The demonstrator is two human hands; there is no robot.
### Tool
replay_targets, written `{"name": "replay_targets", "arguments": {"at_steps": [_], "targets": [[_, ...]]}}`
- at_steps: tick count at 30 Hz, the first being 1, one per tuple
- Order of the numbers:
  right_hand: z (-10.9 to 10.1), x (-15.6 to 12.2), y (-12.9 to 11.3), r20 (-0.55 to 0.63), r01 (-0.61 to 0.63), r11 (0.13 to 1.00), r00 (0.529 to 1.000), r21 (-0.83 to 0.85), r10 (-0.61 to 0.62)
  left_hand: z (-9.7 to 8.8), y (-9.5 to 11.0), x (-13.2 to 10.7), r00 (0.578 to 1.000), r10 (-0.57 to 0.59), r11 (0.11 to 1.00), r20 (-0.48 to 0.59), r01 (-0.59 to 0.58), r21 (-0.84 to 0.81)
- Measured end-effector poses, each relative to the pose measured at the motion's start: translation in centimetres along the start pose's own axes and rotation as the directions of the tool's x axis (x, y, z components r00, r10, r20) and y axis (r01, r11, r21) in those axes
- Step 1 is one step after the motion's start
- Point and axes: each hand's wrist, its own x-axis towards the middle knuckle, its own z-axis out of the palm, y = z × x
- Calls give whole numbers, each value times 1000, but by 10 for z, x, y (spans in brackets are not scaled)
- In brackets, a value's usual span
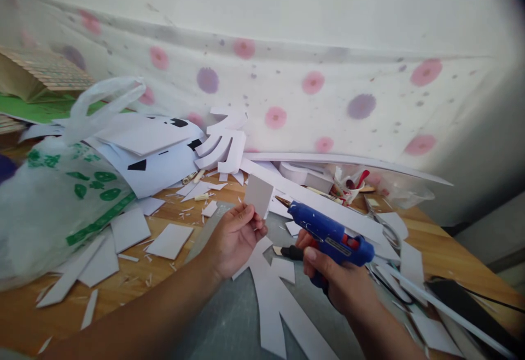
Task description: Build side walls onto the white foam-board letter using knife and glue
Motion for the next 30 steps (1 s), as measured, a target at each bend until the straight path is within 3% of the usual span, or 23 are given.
{"name": "replay_targets", "arguments": {"at_steps": [17, 30], "targets": [[-3, -2, 1, 69, 10, 1000, 998, 16, -11, 0, -1, 1, 1000, -12, 1000, -9, 12, 17], [-5, -5, 3, -74, -40, 997, 996, 73, 45, -2, -5, 1, 1000, -21, 999, 10, 20, 32]]}}
